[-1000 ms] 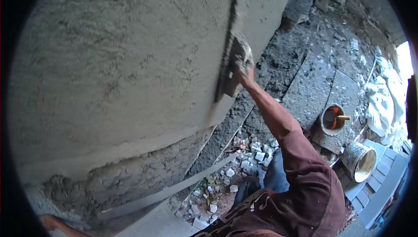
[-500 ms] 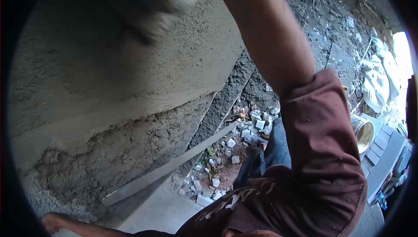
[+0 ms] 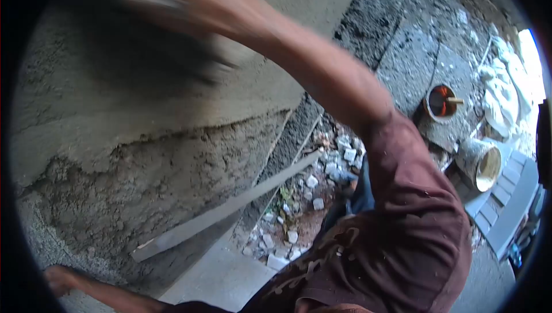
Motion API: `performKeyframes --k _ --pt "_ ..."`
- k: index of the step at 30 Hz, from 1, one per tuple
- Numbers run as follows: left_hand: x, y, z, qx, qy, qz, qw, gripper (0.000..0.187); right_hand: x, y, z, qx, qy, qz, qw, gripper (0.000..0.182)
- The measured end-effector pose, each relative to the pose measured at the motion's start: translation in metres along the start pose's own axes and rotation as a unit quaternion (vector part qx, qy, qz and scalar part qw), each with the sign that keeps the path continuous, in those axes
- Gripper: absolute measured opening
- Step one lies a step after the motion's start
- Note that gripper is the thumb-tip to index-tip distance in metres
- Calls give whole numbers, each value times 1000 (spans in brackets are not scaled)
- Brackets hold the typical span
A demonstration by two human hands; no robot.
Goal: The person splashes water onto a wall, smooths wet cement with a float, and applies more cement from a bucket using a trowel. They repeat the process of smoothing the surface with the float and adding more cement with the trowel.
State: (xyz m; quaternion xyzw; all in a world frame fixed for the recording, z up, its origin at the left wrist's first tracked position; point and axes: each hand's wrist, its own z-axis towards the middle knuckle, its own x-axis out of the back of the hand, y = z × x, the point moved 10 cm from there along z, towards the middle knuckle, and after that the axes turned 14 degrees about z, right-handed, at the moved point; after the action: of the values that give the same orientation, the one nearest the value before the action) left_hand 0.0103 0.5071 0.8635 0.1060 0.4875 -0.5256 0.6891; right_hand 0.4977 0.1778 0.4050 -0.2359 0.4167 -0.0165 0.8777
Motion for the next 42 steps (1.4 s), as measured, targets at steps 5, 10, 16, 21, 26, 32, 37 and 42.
performKeyframes --k 5,10,16,21,26,32,37,42 --pt "18 -22 29 159 -130 -132 970 34 -75 -30 26 21 -45 -418 907 36" --pt "53 -7 58 280 -285 -204 894 41 60 30 -125 210 50 -384 898 47" --pt "-7 -19 7 245 -292 -128 916 37 106 82 -182 125 120 -427 887 48" --pt "-20 -11 -6 169 -210 -35 962 32 -122 -38 -7 140 -26 -342 929 47" --pt "-32 5 -14 91 -168 67 979 38 -197 -76 26 217 -1 -476 852 43" --pt "42 1 27 291 -314 -78 900 73 130 117 -233 17 251 -330 910 45" --pt "89 13 60 294 -272 -108 910 77 219 173 -491 -92 448 -399 795 49" --pt "154 17 86 268 -65 -309 910 68 194 167 -556 -224 497 -404 734 57"
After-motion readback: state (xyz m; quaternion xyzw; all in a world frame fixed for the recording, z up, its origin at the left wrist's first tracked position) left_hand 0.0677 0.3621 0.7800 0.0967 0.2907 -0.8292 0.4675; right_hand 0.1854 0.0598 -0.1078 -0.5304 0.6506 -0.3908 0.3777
